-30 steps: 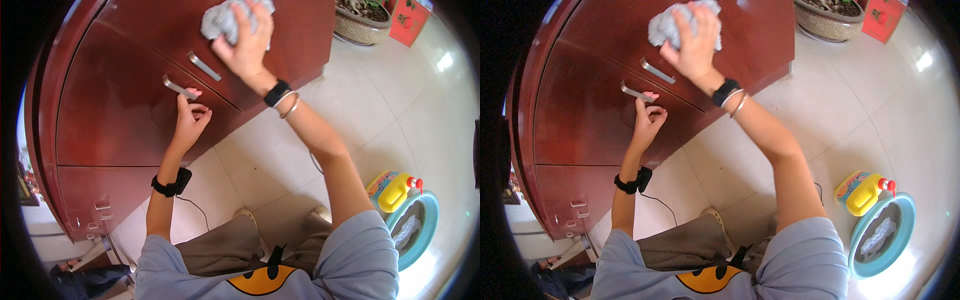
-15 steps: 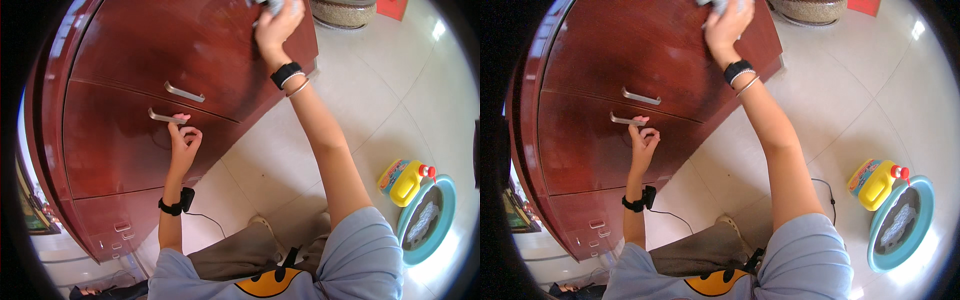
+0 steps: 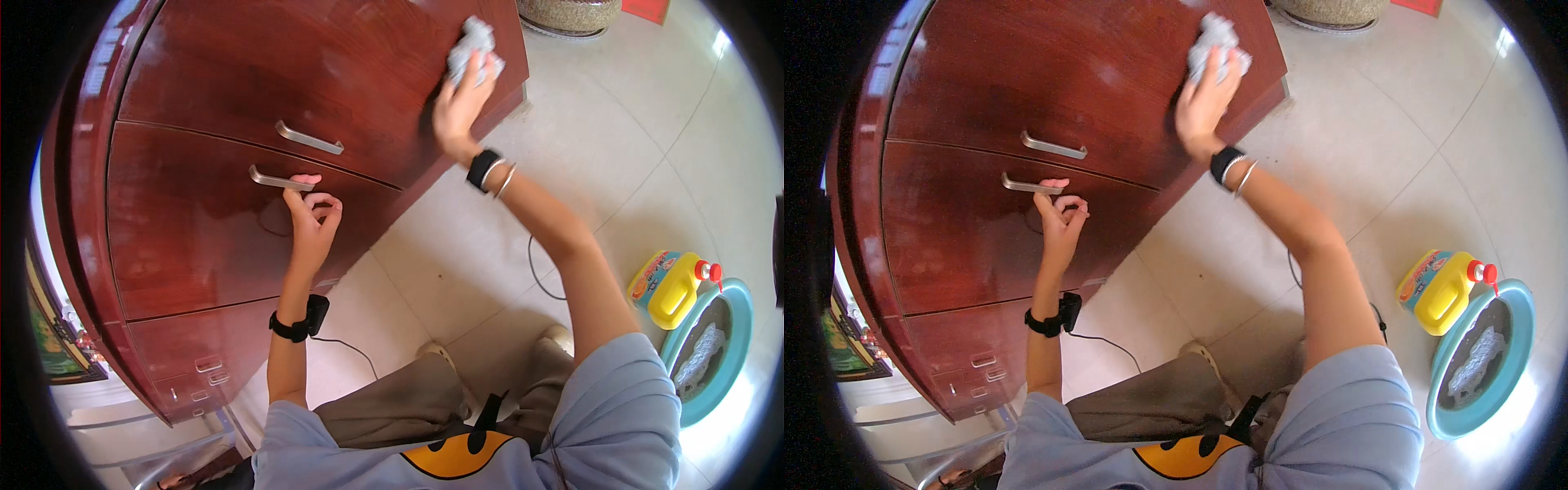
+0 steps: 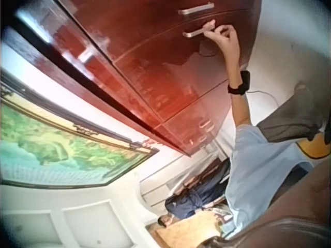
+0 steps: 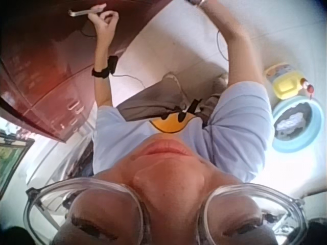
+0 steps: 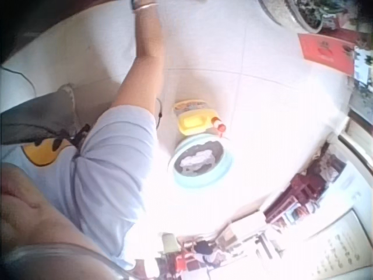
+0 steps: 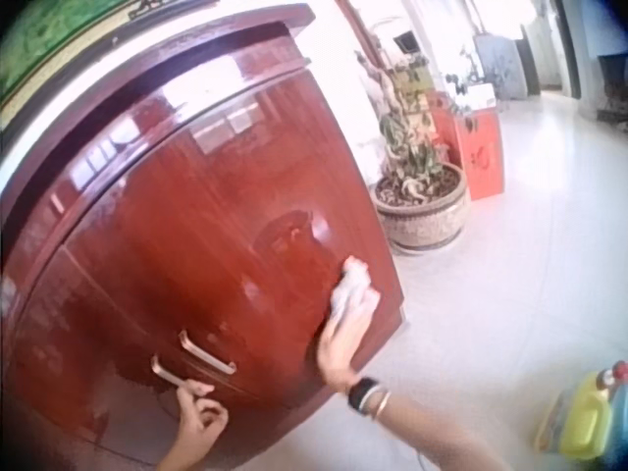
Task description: The person wipes the exterior of a reddish-brown cabinet with a cloth, then opens it and sorts through items on the shelf. They handle a cylindrical container, red plastic bags, and bundles of sticks, moving them around and placing them back on the shelf.
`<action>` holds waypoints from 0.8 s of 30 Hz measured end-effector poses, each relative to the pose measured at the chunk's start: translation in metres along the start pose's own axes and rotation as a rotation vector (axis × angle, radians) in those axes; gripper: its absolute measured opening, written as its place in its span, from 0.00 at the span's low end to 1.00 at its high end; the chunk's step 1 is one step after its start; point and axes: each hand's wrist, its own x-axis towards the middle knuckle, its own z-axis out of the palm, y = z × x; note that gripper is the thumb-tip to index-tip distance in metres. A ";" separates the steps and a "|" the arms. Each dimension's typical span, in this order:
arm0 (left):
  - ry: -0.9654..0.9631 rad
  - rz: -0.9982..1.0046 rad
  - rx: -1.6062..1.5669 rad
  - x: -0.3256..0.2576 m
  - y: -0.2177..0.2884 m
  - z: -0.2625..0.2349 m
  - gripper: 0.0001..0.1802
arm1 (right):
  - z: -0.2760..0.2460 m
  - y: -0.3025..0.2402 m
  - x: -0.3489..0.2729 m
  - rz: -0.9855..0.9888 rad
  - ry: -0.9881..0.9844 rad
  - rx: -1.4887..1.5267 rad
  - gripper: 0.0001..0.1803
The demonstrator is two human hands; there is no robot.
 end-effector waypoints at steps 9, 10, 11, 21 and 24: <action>-0.031 -0.054 -0.043 -0.002 0.008 -0.004 0.29 | -0.045 -0.096 -0.180 -0.002 -0.563 0.273 0.29; -0.031 -0.038 -0.026 -0.002 0.009 -0.005 0.29 | -0.046 -0.097 -0.183 0.063 -0.581 0.251 0.29; -0.032 -0.046 -0.018 -0.002 0.009 -0.006 0.29 | -0.044 -0.093 -0.182 0.074 -0.564 0.258 0.29; -0.014 -0.037 0.022 -0.002 0.006 -0.006 0.29 | -0.003 0.042 -0.068 0.191 -0.070 0.084 0.32; -0.009 -0.031 0.035 -0.002 0.005 -0.006 0.30 | 0.003 0.115 -0.020 0.685 0.083 0.691 0.15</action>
